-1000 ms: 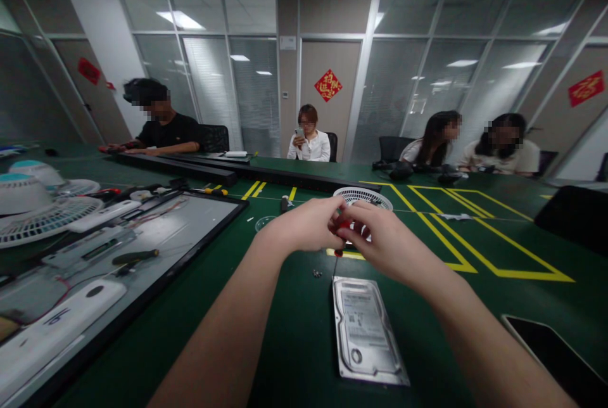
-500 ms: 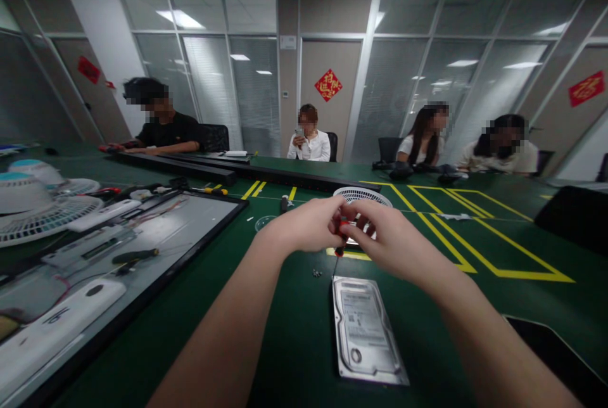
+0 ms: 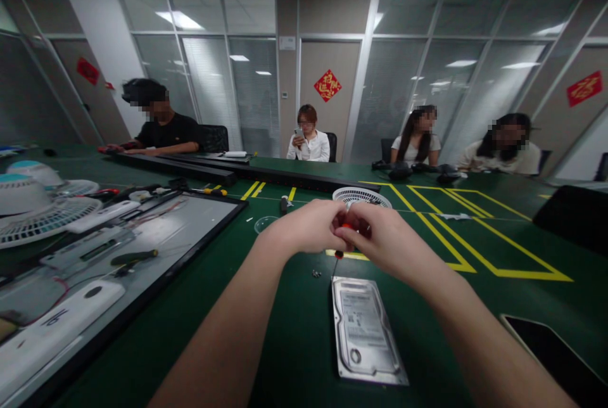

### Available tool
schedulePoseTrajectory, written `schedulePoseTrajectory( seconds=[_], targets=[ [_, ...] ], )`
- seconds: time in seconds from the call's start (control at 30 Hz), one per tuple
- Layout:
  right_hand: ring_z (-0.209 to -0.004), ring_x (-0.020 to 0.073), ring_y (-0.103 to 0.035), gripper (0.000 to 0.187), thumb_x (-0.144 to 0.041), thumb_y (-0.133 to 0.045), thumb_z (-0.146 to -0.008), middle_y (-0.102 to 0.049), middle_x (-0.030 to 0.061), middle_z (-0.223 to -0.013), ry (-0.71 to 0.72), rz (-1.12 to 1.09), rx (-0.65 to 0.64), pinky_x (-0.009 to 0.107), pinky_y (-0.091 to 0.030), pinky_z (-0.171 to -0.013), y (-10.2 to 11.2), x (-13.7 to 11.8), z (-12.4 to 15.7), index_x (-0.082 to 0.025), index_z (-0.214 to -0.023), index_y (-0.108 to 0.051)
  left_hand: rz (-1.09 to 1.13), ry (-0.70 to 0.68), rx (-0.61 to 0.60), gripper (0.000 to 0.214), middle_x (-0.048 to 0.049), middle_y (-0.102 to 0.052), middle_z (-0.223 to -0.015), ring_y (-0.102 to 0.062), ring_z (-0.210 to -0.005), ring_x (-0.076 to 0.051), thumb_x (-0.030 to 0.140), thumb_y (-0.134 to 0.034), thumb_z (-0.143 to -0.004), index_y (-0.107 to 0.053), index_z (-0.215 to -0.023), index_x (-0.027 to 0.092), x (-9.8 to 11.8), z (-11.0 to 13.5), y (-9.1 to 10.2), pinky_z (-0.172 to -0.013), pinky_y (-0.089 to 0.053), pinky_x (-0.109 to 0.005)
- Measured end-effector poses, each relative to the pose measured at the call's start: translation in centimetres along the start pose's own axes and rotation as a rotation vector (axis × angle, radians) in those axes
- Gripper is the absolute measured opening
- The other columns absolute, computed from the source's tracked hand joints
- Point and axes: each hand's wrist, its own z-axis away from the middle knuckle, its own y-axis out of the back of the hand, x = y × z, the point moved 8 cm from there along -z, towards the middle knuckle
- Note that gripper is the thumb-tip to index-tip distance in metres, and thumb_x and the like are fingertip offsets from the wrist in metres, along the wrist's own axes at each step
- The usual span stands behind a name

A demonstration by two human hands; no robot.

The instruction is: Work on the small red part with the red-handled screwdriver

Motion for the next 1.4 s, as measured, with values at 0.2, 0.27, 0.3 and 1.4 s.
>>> schedulePoseTrajectory(
  seconds=[0.2, 0.27, 0.3, 1.4],
  targets=[
    [-0.081, 0.0188, -0.064, 0.006, -0.024, -0.069, -0.096, -0.073, 0.0034, -0.095, 0.045, -0.043, -0.018, 0.03, -0.043, -0.07, 0.18, -0.42, 0.25, -0.022, -0.101, -0.071, -0.063, 0.009, 0.013, 0.022, -0.0049, -0.075, -0.103, -0.07, -0.091, -0.022, 0.022, -0.071, -0.081, -0.065, -0.101, 0.02, -0.14, 0.15, 0.19, -0.072, -0.051, -0.029],
    [-0.087, 0.0194, -0.065, 0.017, -0.015, -0.067, -0.095, -0.073, 0.0046, -0.103, 0.098, -0.06, -0.021, 0.03, -0.046, -0.075, 0.22, -0.63, 0.31, -0.023, -0.11, -0.071, -0.077, 0.026, 0.035, 0.026, -0.005, -0.074, -0.104, -0.07, -0.09, -0.022, 0.02, -0.07, -0.081, -0.062, -0.105, 0.021, -0.11, 0.3, 0.47, -0.07, -0.05, -0.029],
    [-0.09, 0.0197, -0.066, 0.023, -0.011, -0.064, -0.095, -0.073, 0.0052, -0.106, 0.123, -0.063, -0.021, 0.03, -0.047, -0.078, 0.21, -0.71, 0.33, -0.023, -0.113, -0.071, -0.079, 0.032, 0.035, 0.028, -0.0048, -0.074, -0.105, -0.069, -0.089, -0.021, 0.02, -0.07, -0.08, -0.061, -0.107, 0.021, -0.07, 0.36, 0.52, -0.069, -0.049, -0.028],
    [-0.082, 0.0183, -0.063, 0.007, -0.018, -0.063, -0.098, -0.071, 0.0036, -0.095, 0.092, -0.014, -0.023, 0.029, -0.042, -0.071, -0.33, -0.29, 0.09, -0.021, -0.096, -0.069, -0.062, 0.019, 0.023, 0.037, -0.0049, -0.075, -0.105, -0.07, -0.09, -0.022, 0.022, -0.076, -0.076, -0.059, -0.109, 0.021, 0.3, 0.33, 0.47, -0.069, -0.05, -0.028]
  ],
)
